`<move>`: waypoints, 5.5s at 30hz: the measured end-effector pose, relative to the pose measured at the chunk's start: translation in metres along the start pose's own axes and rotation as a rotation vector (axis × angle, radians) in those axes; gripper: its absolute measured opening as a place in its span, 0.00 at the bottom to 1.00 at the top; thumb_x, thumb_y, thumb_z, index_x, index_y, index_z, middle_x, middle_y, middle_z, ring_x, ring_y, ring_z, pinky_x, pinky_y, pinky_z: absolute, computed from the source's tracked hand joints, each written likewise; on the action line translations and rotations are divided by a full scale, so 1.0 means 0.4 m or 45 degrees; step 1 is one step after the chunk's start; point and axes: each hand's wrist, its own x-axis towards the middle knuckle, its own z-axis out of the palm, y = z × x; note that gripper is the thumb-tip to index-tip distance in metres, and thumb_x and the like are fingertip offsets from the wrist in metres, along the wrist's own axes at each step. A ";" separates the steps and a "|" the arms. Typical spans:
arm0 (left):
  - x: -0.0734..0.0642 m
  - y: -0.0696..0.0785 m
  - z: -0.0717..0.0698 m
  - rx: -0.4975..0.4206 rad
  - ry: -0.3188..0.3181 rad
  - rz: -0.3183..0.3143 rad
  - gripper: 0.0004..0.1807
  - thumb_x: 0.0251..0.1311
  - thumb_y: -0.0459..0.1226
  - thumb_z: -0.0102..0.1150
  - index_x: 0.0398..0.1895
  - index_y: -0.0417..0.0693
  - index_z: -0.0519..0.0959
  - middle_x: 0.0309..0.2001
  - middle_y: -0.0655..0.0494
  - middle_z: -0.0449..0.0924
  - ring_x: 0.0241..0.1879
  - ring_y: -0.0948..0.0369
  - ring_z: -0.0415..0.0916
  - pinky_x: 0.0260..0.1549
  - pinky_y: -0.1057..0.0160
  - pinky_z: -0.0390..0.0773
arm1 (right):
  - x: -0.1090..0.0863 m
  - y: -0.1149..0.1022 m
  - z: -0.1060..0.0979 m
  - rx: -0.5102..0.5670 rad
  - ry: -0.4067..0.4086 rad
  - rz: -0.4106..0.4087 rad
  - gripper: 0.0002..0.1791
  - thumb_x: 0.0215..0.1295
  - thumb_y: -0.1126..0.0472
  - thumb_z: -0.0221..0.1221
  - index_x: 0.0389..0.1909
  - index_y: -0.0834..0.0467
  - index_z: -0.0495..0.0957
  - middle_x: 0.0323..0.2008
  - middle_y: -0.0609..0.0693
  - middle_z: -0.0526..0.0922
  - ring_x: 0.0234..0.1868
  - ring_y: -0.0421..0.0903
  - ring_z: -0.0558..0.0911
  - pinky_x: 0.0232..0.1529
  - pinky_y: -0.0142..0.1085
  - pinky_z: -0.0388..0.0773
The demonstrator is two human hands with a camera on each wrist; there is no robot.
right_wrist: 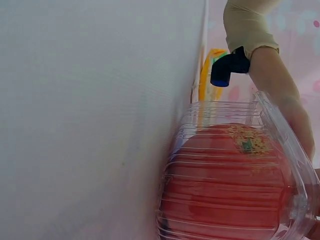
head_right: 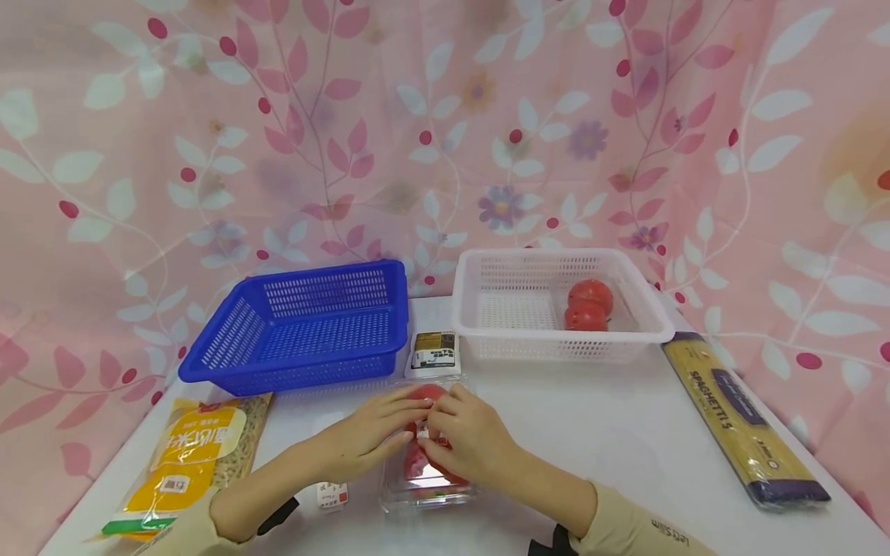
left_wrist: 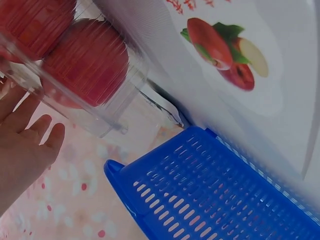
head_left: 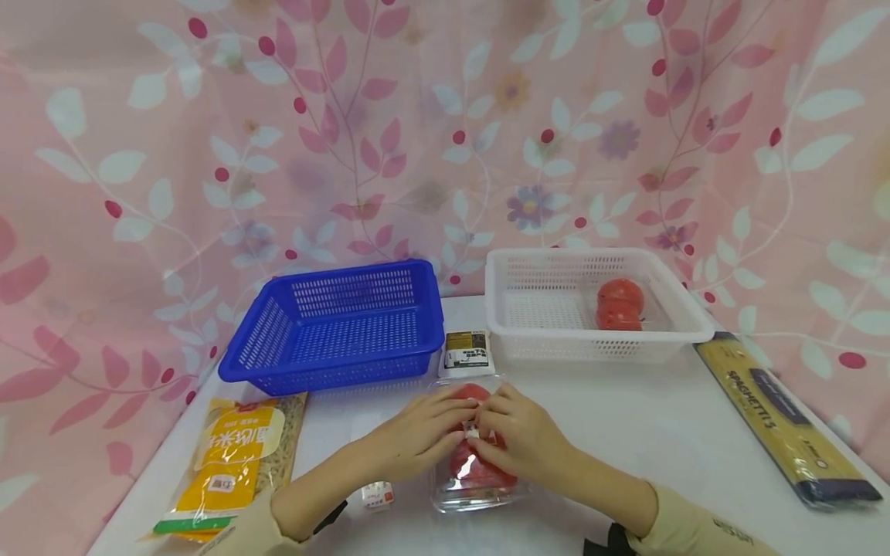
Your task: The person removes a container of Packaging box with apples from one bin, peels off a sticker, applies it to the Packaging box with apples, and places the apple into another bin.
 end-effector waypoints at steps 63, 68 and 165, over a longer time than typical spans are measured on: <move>-0.005 -0.038 0.036 -0.099 0.127 -0.525 0.34 0.67 0.57 0.33 0.68 0.47 0.58 0.68 0.49 0.55 0.69 0.52 0.44 0.62 0.47 0.51 | -0.060 -0.032 -0.074 0.198 -0.369 -0.544 0.19 0.63 0.59 0.55 0.55 0.58 0.72 0.55 0.49 0.73 0.58 0.46 0.70 0.58 0.36 0.66; -0.038 -0.022 0.016 -0.329 0.218 -0.665 0.33 0.67 0.53 0.40 0.70 0.49 0.52 0.69 0.49 0.53 0.67 0.51 0.51 0.60 0.46 0.56 | -0.058 -0.026 -0.097 0.211 -0.315 -0.331 0.18 0.61 0.59 0.58 0.52 0.54 0.74 0.50 0.45 0.76 0.53 0.44 0.73 0.53 0.37 0.70; -0.054 0.030 -0.206 -0.050 0.618 -0.598 0.34 0.52 0.59 0.58 0.62 0.60 0.67 0.68 0.46 0.50 0.58 0.41 0.62 0.39 0.48 0.77 | 0.283 0.014 -0.109 0.259 -0.456 0.261 0.33 0.57 0.37 0.55 0.60 0.50 0.69 0.63 0.51 0.64 0.60 0.52 0.67 0.50 0.47 0.73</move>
